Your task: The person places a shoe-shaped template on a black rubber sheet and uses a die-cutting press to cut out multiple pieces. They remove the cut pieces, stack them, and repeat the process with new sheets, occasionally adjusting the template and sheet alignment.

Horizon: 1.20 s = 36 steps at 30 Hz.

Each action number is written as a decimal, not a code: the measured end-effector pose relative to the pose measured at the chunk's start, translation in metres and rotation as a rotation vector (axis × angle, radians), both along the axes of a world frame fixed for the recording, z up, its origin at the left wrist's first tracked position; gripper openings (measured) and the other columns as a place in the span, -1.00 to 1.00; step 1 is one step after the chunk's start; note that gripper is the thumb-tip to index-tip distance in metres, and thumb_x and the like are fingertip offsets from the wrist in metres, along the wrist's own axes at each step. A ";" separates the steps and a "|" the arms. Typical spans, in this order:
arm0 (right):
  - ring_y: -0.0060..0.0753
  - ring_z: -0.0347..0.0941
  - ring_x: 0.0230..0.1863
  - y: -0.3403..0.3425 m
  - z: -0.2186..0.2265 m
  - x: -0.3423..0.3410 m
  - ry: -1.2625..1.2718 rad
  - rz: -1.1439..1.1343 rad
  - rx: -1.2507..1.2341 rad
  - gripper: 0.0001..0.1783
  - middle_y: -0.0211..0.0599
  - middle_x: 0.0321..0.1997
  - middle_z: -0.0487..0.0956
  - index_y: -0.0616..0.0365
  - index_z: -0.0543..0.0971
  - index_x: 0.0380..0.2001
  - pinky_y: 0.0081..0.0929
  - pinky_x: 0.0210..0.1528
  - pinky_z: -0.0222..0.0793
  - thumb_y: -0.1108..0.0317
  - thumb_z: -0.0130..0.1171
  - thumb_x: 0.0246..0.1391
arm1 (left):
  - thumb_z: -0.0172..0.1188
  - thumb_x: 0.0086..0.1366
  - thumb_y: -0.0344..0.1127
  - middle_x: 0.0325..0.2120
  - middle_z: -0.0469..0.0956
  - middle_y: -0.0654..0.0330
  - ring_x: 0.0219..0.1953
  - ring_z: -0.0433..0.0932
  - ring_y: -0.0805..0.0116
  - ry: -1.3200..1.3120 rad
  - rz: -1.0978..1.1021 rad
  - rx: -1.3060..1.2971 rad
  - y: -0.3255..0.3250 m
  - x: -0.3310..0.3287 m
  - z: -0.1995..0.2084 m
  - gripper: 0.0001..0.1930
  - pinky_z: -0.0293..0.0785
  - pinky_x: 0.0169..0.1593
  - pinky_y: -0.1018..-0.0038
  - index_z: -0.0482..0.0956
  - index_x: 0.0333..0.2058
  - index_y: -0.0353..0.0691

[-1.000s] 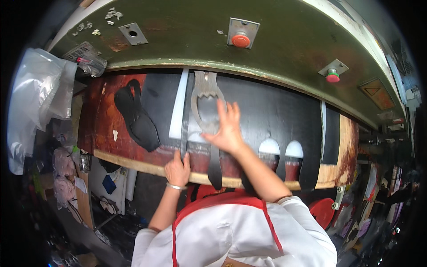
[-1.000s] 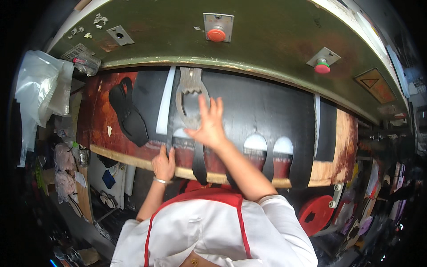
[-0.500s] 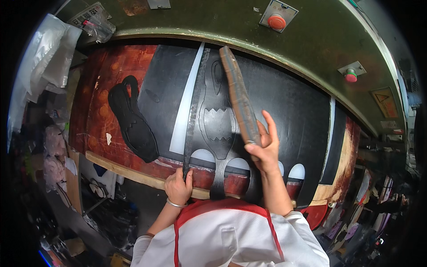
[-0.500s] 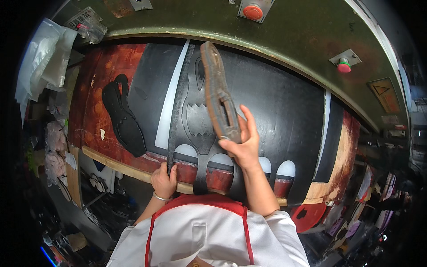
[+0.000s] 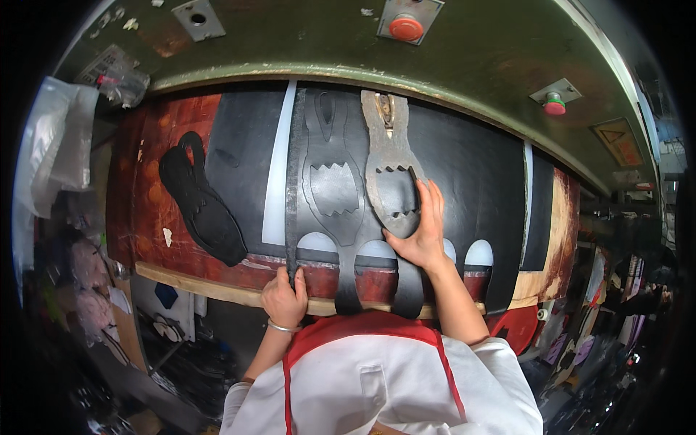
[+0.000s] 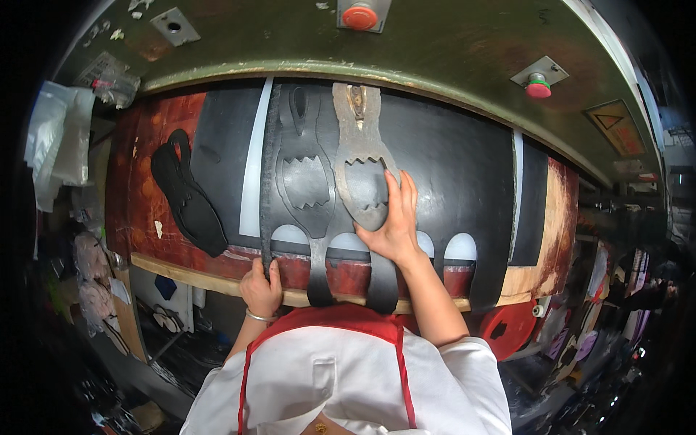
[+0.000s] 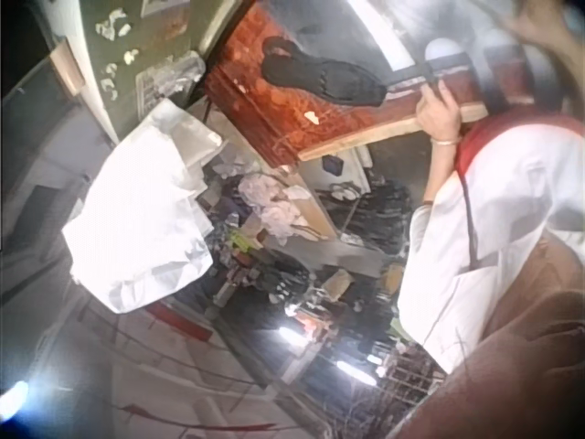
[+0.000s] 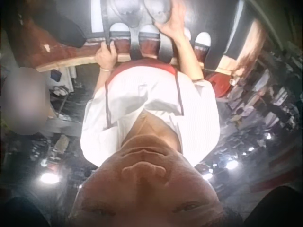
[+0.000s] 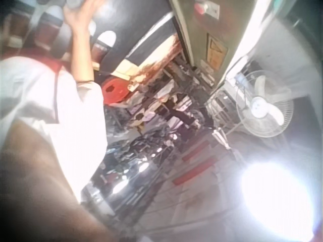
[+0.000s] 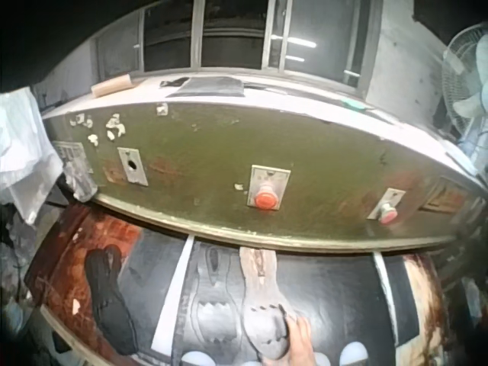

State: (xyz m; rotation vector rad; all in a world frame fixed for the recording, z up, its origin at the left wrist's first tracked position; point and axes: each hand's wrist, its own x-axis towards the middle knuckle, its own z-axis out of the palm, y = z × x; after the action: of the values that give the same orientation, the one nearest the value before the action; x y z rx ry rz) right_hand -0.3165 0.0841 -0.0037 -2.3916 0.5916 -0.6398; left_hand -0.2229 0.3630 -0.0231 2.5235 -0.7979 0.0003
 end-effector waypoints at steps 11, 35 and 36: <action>0.22 -0.14 0.42 -0.234 0.084 -0.002 -0.328 -0.819 -0.366 -0.20 0.35 0.40 -0.06 0.38 -0.14 0.36 -0.02 0.40 -0.19 0.07 -0.13 0.30 | 0.06 0.33 -0.13 -0.68 0.49 -0.09 -0.61 0.49 -0.12 -0.047 0.060 0.072 -0.097 0.083 -0.002 -0.70 0.34 -0.51 0.07 0.47 -0.38 -0.28; 0.16 0.51 -0.41 -0.157 -0.028 -0.019 0.183 -0.640 0.188 -0.57 0.07 -0.50 0.56 0.26 0.64 -0.35 -0.13 -0.34 0.41 0.03 0.14 0.15 | 0.01 0.38 -0.14 -0.65 0.46 -0.11 -0.52 0.48 -0.19 -0.030 0.081 -0.226 -0.174 0.164 -0.011 -0.69 0.33 -0.45 0.10 0.50 -0.47 -0.23; 0.16 0.41 -0.54 -0.151 -0.031 -0.020 0.139 -0.636 0.227 -0.59 0.11 -0.61 0.44 0.26 0.57 -0.53 -0.14 -0.44 0.32 0.09 0.16 0.15 | 0.00 0.39 -0.16 -0.65 0.45 -0.11 -0.52 0.47 -0.20 -0.010 0.064 -0.213 -0.169 0.162 -0.014 -0.69 0.32 -0.45 0.08 0.48 -0.47 -0.23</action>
State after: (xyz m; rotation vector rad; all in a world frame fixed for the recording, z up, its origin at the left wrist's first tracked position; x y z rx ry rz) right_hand -0.3366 -0.0664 -0.0344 -2.0302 1.4323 -0.6189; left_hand -0.0606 0.1936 -0.0372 2.3473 -0.6830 0.1138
